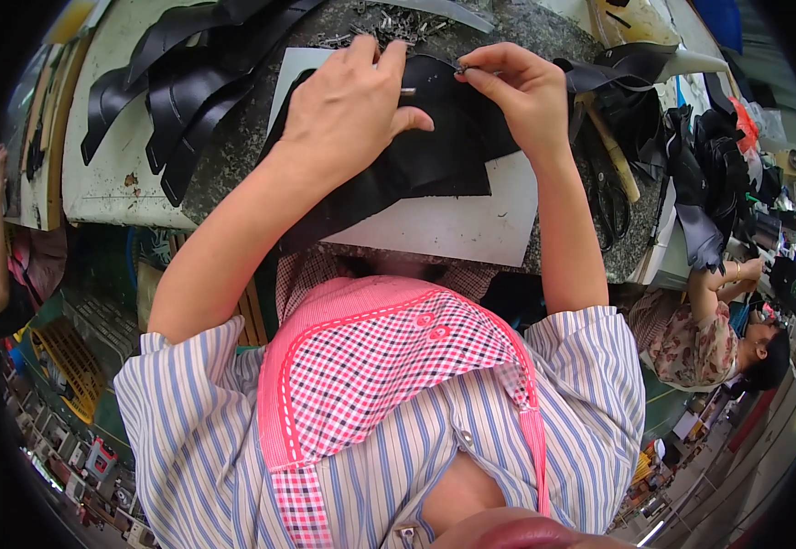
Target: Attaching metal eyelets and decorative components to leather shoe uppers using a hammer and punch tool.
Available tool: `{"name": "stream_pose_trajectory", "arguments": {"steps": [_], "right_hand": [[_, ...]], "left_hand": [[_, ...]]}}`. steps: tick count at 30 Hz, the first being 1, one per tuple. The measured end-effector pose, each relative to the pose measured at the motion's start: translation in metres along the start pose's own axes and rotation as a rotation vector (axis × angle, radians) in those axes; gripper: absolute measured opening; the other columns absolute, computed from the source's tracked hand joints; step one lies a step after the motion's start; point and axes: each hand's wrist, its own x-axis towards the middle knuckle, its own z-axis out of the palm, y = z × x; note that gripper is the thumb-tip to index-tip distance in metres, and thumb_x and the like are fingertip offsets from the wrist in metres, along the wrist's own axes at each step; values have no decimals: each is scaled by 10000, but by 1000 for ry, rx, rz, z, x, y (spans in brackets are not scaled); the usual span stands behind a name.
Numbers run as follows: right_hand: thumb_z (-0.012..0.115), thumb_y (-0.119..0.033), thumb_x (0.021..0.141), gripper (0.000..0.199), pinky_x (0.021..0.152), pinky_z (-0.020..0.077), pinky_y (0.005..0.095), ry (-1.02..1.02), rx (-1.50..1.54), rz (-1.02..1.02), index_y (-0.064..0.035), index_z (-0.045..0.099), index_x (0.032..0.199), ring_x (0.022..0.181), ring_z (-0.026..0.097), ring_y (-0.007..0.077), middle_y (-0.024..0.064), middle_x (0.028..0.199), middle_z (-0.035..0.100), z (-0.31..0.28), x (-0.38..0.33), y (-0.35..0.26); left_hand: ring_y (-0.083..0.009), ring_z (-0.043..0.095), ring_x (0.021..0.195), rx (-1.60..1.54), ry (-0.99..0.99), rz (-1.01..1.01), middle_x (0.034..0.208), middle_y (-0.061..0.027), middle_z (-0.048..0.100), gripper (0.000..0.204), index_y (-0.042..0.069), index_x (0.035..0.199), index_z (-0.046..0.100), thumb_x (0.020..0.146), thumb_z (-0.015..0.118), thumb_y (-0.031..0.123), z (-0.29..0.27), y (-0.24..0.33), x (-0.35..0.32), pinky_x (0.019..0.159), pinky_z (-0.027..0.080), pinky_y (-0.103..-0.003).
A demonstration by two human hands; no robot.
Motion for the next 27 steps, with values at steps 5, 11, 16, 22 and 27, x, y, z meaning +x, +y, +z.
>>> {"name": "stream_pose_trajectory", "arguments": {"steps": [5,11,16,22,27], "right_hand": [[658,-26,644,110,671,425,245,-75,-108,5,-67,659,746,747,552,128,22,769,602,12,-13,14],[681,3,602,155,710,415,253,99,88,-126,-60,656,740,774,539,149,28,741,600,21,-21,25],[694,-6,596,151,690,416,242,159,60,-65,-52,654,734,763,534,140,35,734,601,22,-23,28],[710,-23,586,142,686,414,236,175,-29,-128,-67,652,707,786,528,144,40,834,575,19,-23,28],[704,-32,596,130,719,416,243,169,-9,-136,-51,644,710,833,546,163,53,858,586,19,-20,28]], "left_hand": [[-249,532,864,51,-109,-106,883,-95,530,509,52,948,537,571,725,339,18,-12,-5,692,475,-340],[-225,498,786,-301,26,89,830,-30,544,348,73,855,547,583,722,202,16,-14,2,683,439,-328],[-229,471,731,-424,103,-7,734,-36,543,286,56,809,552,567,693,111,25,-14,7,660,404,-328],[-230,461,738,-451,12,-77,746,-33,547,293,66,826,560,565,688,99,18,-9,12,671,402,-327],[-226,462,738,-396,43,-1,753,-33,549,285,72,820,564,564,686,100,21,-11,12,670,405,-325]]}}
